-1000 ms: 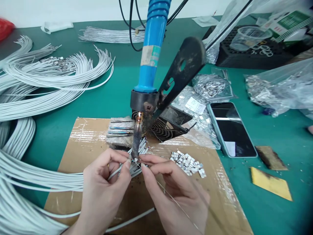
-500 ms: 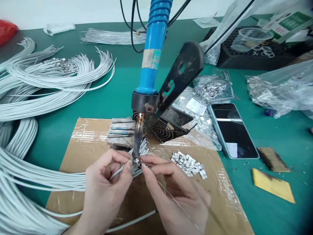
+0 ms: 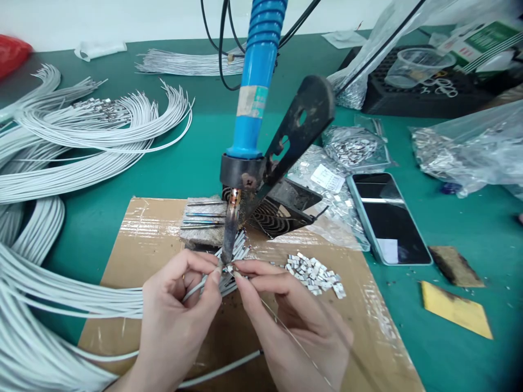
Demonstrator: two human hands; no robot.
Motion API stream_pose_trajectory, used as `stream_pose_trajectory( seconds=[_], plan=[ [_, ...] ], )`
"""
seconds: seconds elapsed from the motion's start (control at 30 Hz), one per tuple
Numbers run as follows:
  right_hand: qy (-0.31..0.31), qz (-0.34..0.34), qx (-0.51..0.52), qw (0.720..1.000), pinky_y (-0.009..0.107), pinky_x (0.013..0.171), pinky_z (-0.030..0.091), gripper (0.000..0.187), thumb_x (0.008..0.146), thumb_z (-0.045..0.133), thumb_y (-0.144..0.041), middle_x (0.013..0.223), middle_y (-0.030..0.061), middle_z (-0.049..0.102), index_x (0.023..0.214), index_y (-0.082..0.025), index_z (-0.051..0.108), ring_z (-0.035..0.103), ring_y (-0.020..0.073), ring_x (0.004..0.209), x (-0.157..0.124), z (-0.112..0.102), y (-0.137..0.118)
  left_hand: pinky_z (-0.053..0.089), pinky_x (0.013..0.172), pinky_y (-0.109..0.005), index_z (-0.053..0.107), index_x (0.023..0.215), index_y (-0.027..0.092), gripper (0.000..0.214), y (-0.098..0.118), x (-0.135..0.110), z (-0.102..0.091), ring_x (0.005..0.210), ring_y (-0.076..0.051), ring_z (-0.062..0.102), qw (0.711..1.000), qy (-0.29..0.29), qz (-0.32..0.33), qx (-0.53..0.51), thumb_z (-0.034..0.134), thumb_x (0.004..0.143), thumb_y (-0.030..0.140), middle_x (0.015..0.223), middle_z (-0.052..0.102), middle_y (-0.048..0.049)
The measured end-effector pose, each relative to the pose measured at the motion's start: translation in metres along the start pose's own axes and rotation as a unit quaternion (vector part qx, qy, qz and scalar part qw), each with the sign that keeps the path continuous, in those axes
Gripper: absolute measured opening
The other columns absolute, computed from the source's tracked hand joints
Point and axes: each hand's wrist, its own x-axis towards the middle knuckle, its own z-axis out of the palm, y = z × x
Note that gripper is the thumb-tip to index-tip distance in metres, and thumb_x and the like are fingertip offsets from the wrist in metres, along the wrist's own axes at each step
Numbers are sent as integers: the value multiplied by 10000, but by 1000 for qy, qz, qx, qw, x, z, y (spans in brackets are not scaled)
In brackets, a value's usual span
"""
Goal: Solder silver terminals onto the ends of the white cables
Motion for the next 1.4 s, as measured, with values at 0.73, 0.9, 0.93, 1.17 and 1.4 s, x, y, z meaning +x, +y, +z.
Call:
stream_pose_trajectory(
  seconds=[0.73,0.9,0.93,1.17,1.4],
  plan=[
    [-9,-38,-21,999,157,793,596,207,895,759,-80,945,-69,831,797,-258,723,789,83,835,0,1,4,528,547,-156,727,701,215,99,1,-3,3,589,-89,672,999,28,-9,-27,745,782,162,813,776,16],
    [-2,-25,-13,1000,181,796,601,203,892,760,-86,926,-48,833,783,-254,729,797,108,839,-2,4,4,537,551,-170,732,695,215,110,0,-1,3,609,-104,678,1000,18,-11,-21,734,798,179,804,754,14],
    [2,-22,-12,1000,188,792,603,201,892,764,-92,924,-42,834,777,-253,730,797,114,834,-2,4,4,539,551,-174,731,695,215,112,0,0,3,612,-107,679,1000,16,-12,-21,731,801,177,804,755,11],
    [8,-12,-2,1000,233,771,618,194,894,766,-103,904,-7,834,768,-247,735,793,143,809,-3,4,3,506,530,-165,725,694,215,109,0,-1,4,589,-91,650,999,16,-17,-26,737,795,175,806,763,18],
    [9,3,5,1000,242,776,619,185,899,766,-121,889,8,825,761,-239,731,792,159,827,-2,6,2,505,574,-149,710,705,211,118,0,-1,3,624,-83,658,999,6,-25,-23,744,817,199,809,741,27]
  ],
)
